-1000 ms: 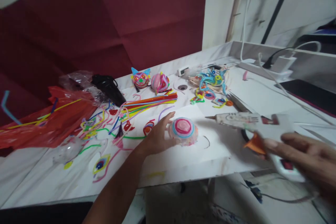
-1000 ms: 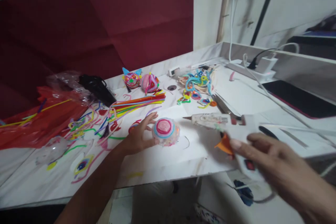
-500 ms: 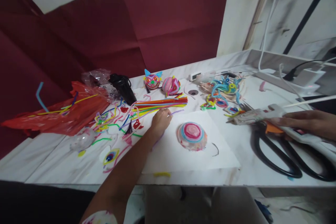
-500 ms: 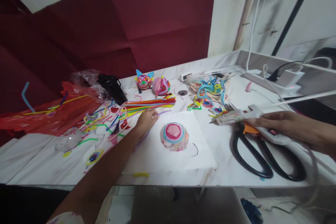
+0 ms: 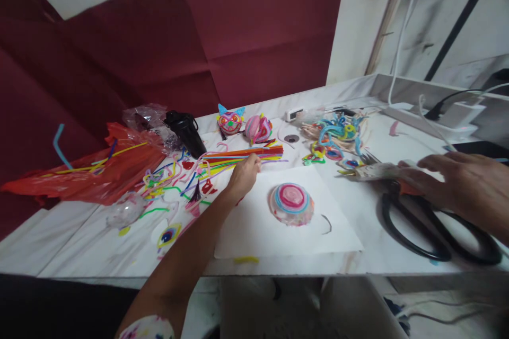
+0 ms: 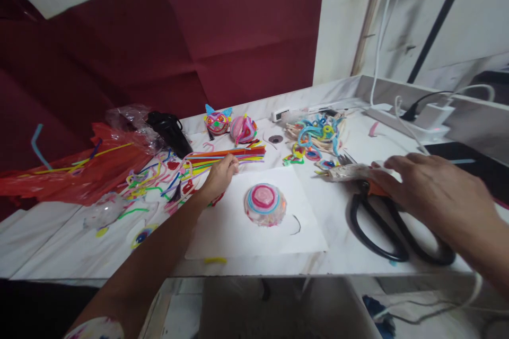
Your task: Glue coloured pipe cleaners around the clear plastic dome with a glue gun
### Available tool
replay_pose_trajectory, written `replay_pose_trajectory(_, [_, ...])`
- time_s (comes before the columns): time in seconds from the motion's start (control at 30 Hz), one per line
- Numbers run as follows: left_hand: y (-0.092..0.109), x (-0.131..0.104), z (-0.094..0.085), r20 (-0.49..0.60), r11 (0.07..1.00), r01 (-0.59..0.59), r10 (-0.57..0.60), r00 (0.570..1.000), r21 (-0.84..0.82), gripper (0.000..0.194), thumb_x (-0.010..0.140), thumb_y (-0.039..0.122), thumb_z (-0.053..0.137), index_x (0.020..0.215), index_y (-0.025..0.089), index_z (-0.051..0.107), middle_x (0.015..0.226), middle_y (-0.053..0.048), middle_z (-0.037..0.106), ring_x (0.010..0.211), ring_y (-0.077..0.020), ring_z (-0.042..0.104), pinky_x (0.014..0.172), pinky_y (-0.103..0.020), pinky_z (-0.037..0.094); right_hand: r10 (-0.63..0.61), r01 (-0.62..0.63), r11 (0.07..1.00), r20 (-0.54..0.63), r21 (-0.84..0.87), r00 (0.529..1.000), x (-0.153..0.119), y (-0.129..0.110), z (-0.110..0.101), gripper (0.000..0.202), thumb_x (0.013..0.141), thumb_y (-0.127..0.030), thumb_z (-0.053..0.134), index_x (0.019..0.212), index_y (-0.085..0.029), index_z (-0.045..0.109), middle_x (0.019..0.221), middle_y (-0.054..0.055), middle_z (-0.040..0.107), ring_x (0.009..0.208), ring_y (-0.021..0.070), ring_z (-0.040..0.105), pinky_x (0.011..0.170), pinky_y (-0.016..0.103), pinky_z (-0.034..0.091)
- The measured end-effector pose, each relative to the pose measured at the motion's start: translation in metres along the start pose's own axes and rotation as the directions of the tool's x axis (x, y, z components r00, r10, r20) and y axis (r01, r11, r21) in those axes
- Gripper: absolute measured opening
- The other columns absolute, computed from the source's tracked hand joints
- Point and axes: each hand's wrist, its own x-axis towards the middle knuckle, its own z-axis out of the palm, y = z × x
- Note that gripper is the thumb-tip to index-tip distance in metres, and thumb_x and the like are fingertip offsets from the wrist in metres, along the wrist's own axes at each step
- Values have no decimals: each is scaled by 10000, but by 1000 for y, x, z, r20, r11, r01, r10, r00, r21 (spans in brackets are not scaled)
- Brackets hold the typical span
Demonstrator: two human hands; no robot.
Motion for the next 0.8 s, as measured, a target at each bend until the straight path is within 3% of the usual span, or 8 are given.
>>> replay_pose_trajectory(0.1, [21, 0, -8, -14, 994, -48, 47, 999, -100, 101, 876, 163, 454, 803, 193, 517, 692, 25, 610, 641, -122, 558, 661, -240, 437, 57, -46, 868, -7, 494, 998, -5, -48, -14, 526, 638, -735, 554, 663, -226, 687, 670, 114, 675, 475, 209, 503, 503, 379, 349])
replay_pose_trajectory(0.23, [58, -1, -17, 4, 952, -122, 128, 992, -280, 93, 911, 221, 441, 842, 190, 496, 687, 32, 600, 654, -96, 578, 669, -213, 468, -29, -8, 633, 34, 774, 999, 1, -113, -15, 496, 747, -608, 618, 1005, -193, 705, 895, 87, 721, 736, 198, 645, 665, 334, 492])
replay_pose_trajectory(0.3, [75, -3, -21, 47, 842, -138, 190, 981, -521, 83, 897, 220, 474, 828, 179, 495, 664, 34, 574, 623, -87, 561, 637, -208, 470, -93, 33, 481, 14, 876, 996, 9, -139, -14, 516, 783, -550, 629, 1155, -194, 653, 942, 69, 714, 753, 172, 636, 637, 300, 498])
replay_pose_trajectory(0.4, [95, -8, -26, 140, 730, -78, 233, 962, -679, 70, 881, 214, 525, 838, 161, 507, 646, 34, 561, 568, -70, 523, 576, -190, 446, -111, 100, 308, -69, 946, 991, 17, -164, -18, 408, 814, -528, 614, 1060, -213, 694, 901, 40, 701, 751, 163, 613, 633, 297, 498])
replay_pose_trajectory(0.5, [109, -13, -27, 195, 660, -4, 227, 954, -751, 101, 875, 237, 566, 865, 151, 515, 626, 41, 544, 512, -53, 481, 525, -178, 414, -110, 232, 216, -212, 948, 971, 19, -174, -24, 206, 822, -434, 657, 876, -252, 735, 787, 5, 673, 809, 173, 603, 737, 325, 486])
replay_pose_trajectory(0.6, [117, -17, -28, 239, 603, 71, 202, 950, -794, 185, 860, 310, 616, 866, 154, 517, 616, 47, 536, 493, -50, 474, 510, -181, 401, -113, 351, 206, -335, 913, 936, 15, -175, -32, 96, 797, -355, 709, 808, -263, 734, 726, -11, 642, 783, 161, 590, 745, 322, 465])
replay_pose_trajectory(0.67, [117, -16, -28, 276, 593, 106, 204, 939, -799, 198, 858, 331, 618, 876, 153, 534, 646, 33, 562, 534, -59, 518, 540, -185, 422, -74, 315, 186, -306, 931, 949, 12, -172, -40, 106, 791, -350, 718, 775, -245, 718, 738, -11, 644, 762, 145, 593, 730, 307, 466])
replay_pose_trajectory(0.8, [97, -11, -24, 220, 677, 30, 196, 956, -736, 156, 882, 279, 560, 968, 151, 587, 830, -30, 664, 752, -104, 627, 678, -207, 475, 62, 85, 5, -86, 996, 994, 4, -152, -61, 140, 797, -339, 711, 786, -204, 673, 705, 4, 655, 660, 123, 614, 660, 284, 486])
